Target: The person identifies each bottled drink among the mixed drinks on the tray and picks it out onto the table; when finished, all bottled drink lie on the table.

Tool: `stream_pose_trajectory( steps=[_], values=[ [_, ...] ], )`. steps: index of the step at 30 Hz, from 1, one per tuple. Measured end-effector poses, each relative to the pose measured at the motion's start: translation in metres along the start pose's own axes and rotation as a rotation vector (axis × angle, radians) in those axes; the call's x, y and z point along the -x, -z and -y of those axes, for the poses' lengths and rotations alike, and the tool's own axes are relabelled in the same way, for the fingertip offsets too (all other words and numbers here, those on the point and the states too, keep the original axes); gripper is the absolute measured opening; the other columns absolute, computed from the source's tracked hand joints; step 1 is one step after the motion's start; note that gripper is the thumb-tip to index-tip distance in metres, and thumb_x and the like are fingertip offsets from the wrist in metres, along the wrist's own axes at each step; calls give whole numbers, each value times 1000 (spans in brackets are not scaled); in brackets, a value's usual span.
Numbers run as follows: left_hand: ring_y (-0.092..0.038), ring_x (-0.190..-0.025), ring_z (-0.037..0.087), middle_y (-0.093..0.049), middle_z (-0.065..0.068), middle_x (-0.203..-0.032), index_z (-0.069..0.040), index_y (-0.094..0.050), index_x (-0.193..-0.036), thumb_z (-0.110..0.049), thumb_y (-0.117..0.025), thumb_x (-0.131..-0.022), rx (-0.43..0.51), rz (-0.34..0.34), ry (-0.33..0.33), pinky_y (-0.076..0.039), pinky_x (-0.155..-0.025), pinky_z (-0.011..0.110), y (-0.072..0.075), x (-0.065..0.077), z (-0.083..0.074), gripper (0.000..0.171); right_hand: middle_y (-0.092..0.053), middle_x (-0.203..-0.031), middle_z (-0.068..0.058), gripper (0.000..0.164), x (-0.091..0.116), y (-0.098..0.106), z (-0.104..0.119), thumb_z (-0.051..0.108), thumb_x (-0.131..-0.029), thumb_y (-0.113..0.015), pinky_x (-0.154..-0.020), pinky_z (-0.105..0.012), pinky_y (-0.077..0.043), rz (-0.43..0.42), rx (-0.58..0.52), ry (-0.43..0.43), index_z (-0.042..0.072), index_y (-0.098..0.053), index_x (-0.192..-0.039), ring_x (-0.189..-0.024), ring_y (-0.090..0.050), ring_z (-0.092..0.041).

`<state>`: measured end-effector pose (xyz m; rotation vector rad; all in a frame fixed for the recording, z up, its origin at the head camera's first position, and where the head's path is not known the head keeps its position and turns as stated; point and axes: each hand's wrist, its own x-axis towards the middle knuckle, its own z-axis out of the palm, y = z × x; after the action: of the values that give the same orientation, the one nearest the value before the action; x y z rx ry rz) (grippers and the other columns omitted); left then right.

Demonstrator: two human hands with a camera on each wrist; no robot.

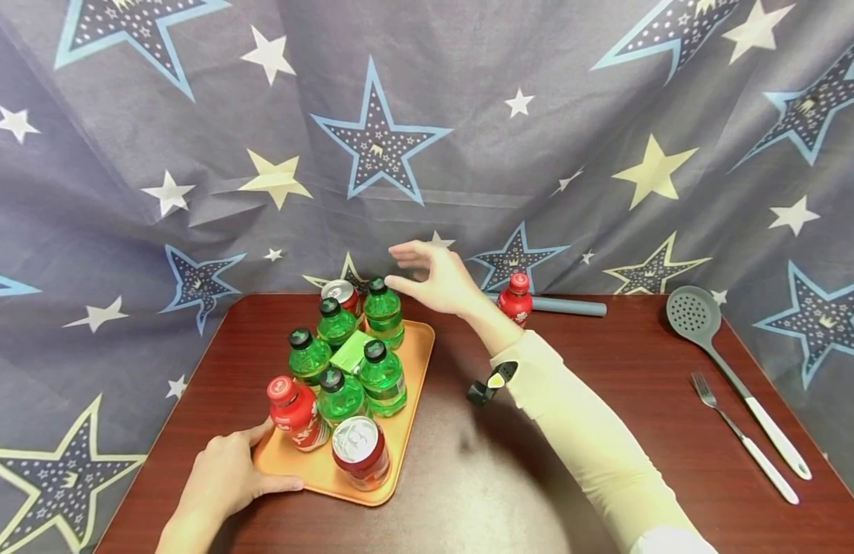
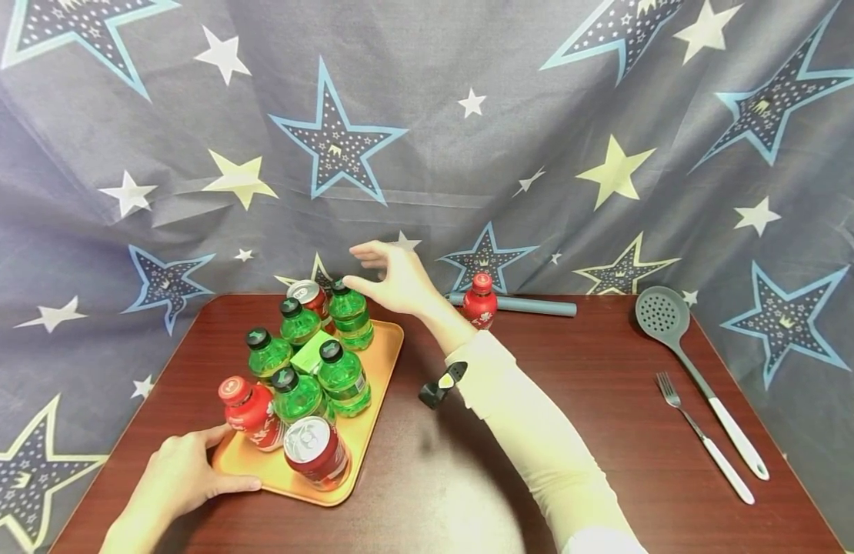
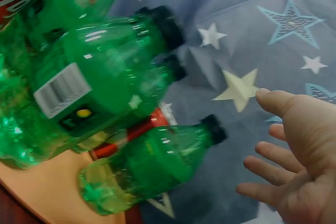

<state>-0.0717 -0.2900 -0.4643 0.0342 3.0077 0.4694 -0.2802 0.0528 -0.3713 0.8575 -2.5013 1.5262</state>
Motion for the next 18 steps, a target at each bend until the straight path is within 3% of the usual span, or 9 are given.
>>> stream_pose_trajectory(
  steps=[10,18],
  values=[
    [-73,-98,46,-74,31,-122,-3,-66,-143,-81,-91,-51,-4,10,-3,-58,-82,64,-2,0,3,123,-76,-134,-8,46,0,-34,-20,29,-94,-83,-105,-44,-59,54,51,-50,15,-71,-137,-127,-72,-28],
    [-73,-98,45,-74,31,-122,-3,-67,-142,-82,-91,-50,0,8,-8,-58,-82,63,-1,-1,2,124,-72,-139,-12,53,4,-48,-31,32,-94,-83,-109,-44,-57,79,58,-151,12,-67,-141,-127,-72,-28]
  ],
)
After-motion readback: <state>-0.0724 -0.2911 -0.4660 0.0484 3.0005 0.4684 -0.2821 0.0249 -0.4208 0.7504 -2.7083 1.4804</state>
